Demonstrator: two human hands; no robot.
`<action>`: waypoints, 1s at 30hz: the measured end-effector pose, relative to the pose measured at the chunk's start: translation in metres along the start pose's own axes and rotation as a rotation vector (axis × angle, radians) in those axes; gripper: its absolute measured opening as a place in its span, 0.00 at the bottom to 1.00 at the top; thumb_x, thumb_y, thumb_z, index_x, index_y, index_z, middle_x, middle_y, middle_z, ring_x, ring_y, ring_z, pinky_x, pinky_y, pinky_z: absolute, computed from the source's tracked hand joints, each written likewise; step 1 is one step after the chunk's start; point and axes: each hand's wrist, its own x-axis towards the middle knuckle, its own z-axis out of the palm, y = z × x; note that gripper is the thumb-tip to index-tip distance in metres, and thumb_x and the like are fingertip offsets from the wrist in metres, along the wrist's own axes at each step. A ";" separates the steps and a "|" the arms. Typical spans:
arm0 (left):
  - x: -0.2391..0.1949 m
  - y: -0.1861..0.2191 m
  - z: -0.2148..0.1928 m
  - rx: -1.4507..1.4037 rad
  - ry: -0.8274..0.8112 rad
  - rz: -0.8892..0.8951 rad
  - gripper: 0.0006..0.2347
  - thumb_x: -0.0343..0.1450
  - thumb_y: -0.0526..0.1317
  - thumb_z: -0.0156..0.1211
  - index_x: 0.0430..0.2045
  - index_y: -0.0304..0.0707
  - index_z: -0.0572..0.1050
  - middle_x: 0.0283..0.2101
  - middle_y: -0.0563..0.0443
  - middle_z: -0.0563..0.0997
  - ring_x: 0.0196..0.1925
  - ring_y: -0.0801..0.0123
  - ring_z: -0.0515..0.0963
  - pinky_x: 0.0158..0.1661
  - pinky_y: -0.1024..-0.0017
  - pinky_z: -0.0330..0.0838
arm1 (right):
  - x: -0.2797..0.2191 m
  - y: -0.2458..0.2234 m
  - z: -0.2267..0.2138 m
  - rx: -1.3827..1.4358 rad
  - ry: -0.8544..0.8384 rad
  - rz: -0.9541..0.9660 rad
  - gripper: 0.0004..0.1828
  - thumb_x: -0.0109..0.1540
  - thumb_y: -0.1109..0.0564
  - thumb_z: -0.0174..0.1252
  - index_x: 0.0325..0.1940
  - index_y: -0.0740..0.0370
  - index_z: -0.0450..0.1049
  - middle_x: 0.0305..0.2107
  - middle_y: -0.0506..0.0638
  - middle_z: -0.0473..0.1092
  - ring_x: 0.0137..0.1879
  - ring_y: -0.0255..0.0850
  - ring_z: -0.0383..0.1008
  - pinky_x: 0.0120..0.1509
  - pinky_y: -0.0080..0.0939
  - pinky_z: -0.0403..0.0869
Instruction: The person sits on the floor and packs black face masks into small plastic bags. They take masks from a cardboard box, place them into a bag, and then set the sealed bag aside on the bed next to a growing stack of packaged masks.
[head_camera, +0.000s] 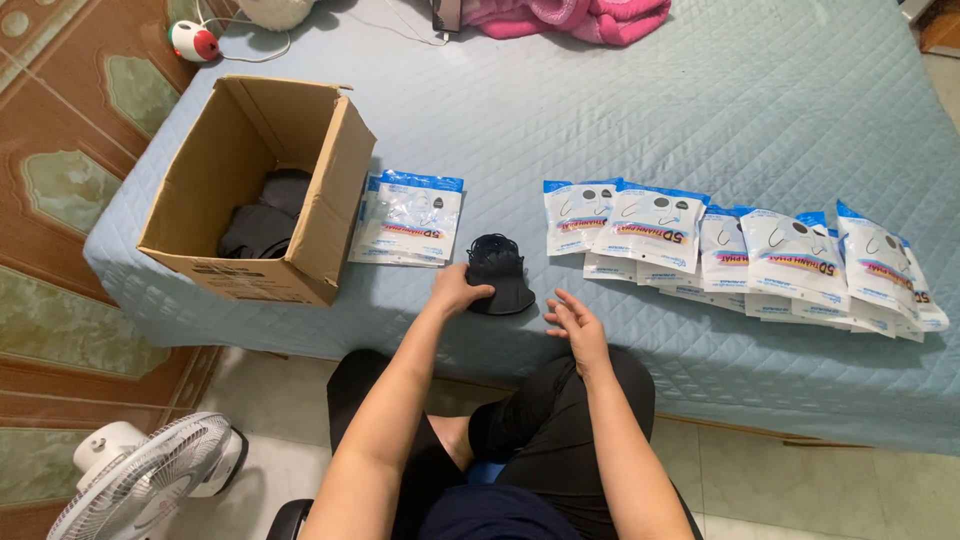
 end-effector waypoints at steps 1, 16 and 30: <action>-0.004 0.003 -0.001 -0.012 0.004 0.020 0.28 0.57 0.50 0.79 0.44 0.28 0.81 0.42 0.34 0.82 0.51 0.37 0.80 0.51 0.51 0.76 | 0.001 0.002 0.000 -0.052 0.022 -0.061 0.26 0.67 0.53 0.60 0.70 0.60 0.69 0.57 0.62 0.73 0.55 0.47 0.79 0.49 0.41 0.82; -0.099 0.047 0.011 -0.575 -0.128 0.133 0.27 0.63 0.43 0.77 0.51 0.40 0.67 0.50 0.35 0.80 0.60 0.41 0.76 0.56 0.48 0.70 | -0.015 -0.008 0.008 -0.020 -0.160 -0.062 0.40 0.66 0.58 0.59 0.81 0.52 0.51 0.64 0.62 0.67 0.68 0.49 0.68 0.67 0.51 0.73; -0.179 0.040 -0.012 -0.012 0.211 0.585 0.34 0.68 0.43 0.68 0.70 0.36 0.59 0.68 0.33 0.62 0.73 0.38 0.57 0.69 0.45 0.49 | -0.030 0.037 0.006 -0.083 -0.327 -0.075 0.44 0.61 0.67 0.61 0.79 0.53 0.52 0.43 0.55 0.79 0.47 0.43 0.80 0.48 0.44 0.82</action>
